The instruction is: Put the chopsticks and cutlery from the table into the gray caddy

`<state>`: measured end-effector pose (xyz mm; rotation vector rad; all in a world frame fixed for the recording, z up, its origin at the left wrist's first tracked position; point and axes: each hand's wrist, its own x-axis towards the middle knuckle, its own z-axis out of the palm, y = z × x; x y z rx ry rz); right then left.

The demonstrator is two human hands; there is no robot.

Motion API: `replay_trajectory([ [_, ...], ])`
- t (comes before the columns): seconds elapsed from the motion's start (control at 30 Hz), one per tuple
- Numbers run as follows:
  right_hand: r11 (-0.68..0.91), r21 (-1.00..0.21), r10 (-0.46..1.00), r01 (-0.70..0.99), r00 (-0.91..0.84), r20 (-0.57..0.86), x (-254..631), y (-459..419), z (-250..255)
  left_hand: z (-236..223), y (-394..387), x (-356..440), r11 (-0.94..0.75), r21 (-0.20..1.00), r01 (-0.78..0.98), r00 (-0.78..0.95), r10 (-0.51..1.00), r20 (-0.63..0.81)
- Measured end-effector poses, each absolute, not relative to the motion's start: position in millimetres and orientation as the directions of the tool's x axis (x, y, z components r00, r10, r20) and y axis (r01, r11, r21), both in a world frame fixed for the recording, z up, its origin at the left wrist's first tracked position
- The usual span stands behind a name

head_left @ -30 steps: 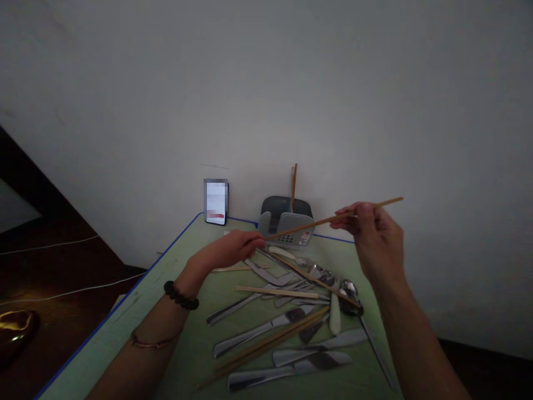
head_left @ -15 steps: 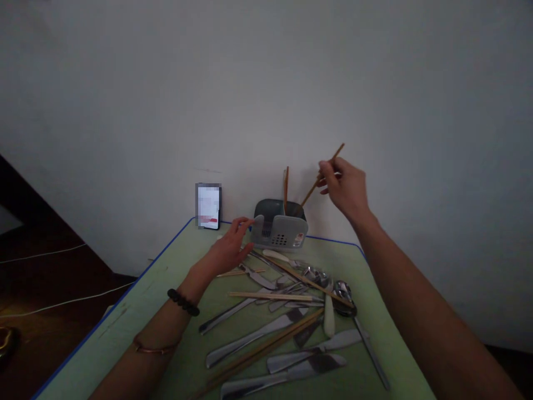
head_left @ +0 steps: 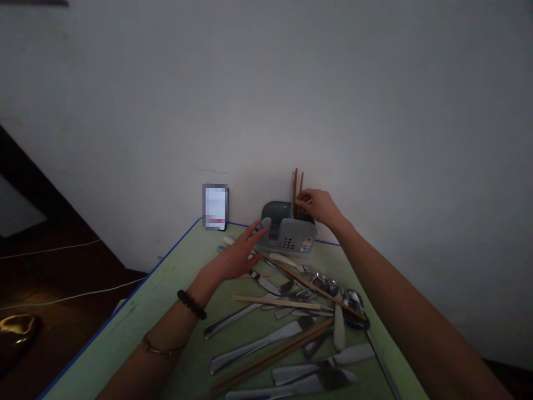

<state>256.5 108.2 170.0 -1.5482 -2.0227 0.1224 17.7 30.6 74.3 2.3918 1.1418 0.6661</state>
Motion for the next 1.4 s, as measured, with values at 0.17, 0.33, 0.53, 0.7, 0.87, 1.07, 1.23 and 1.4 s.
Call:
replay_trajectory([
  [0.17, 0.294, -0.348, 0.901, 0.890, -0.137, 0.411, 252, 107, 166, 74, 31, 17, -0.583, 0.557, 0.592, 0.539, 0.800, 0.265],
  [0.33, 0.242, -0.314, 0.905, 0.918, -0.097, 0.414, 248, 101, 159, 80, 29, 18, -0.555, 0.570, 0.605, 0.541, 0.813, 0.217],
  [0.53, 0.123, -0.175, 0.916, 0.977, -0.044, 0.399, 250, 95, 155, 83, 27, 18, -0.570, 0.539, 0.620, 0.559, 0.803, 0.207],
  [0.7, 0.087, -0.135, 0.924, 0.987, -0.029, 0.380, 246, 95, 156, 83, 27, 18, -0.566, 0.525, 0.636, 0.565, 0.804, 0.184],
  [0.87, 0.061, -0.123, 0.931, 0.991, -0.012, 0.364, 243, 96, 156, 82, 28, 17, -0.571, 0.516, 0.638, 0.565, 0.803, 0.191],
  [1.07, 0.071, -0.160, 0.925, 0.985, -0.005, 0.379, 250, 89, 155, 73, 32, 15, -0.580, 0.514, 0.632, 0.571, 0.797, 0.197],
  [1.23, 0.200, -0.293, 0.809, 0.935, 0.011, 0.587, 261, 44, 144, 64, 37, 14, -0.605, 0.467, 0.645, 0.554, 0.791, 0.259],
  [1.4, 0.357, -0.406, 0.871, 0.841, -0.144, 0.469, 266, -23, 128, 79, 24, 17, -0.576, 0.379, 0.724, 0.580, 0.806, 0.117],
])
